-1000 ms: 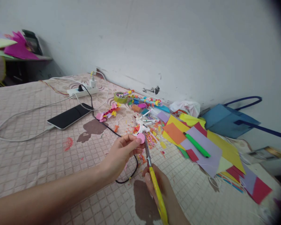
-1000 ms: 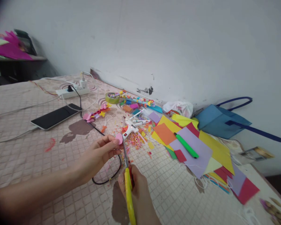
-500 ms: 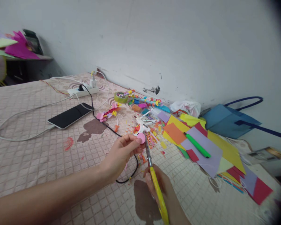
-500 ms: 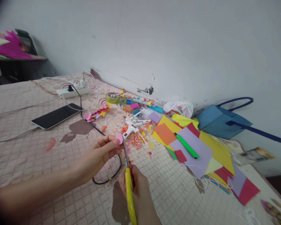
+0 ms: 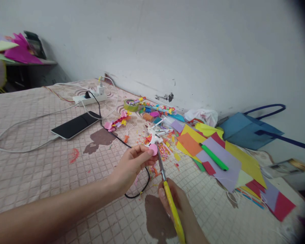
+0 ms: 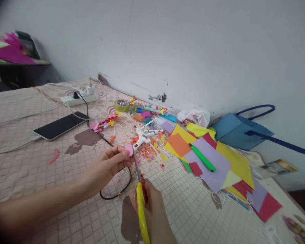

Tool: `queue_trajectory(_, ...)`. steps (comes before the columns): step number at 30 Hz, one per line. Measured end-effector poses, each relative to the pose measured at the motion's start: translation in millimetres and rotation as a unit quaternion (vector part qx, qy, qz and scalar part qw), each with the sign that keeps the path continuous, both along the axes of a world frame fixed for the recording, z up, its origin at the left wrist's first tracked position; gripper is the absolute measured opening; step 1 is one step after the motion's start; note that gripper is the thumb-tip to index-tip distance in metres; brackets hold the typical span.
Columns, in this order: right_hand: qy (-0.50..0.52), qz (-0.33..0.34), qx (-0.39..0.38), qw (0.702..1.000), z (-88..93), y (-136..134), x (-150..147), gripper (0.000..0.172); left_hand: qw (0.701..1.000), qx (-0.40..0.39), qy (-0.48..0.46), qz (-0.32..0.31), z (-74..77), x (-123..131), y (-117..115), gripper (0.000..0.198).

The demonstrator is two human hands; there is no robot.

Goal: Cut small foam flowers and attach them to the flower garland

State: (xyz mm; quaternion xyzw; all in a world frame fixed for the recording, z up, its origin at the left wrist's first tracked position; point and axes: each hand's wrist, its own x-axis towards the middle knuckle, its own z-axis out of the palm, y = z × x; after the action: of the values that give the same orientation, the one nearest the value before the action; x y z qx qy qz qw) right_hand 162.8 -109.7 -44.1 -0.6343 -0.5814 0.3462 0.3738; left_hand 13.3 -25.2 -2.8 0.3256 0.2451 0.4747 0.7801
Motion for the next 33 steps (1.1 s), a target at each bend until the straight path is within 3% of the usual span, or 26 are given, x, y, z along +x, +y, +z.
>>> queue_trajectory(9, 0.012, -0.002, -0.033, 0.999, 2.2, -0.9, 3.1, 0.039, 1.0, 0.016, 0.005, -0.005, -4.3, -0.6, 2.0, 0.014)
queue_trajectory(16, 0.005, -0.013, -0.039, 0.999, 2.9, -0.2, 4.3, 0.033, 1.0, 0.018, 0.004, 0.0, -3.7, -0.6, 4.5, 0.014)
queue_trajectory(33, 0.005, -0.005, -0.032, 0.999, 3.5, -2.8, 3.5, 0.038, 1.0, 0.017, 0.0, 0.016, -0.5, -2.0, 5.8, 0.013)
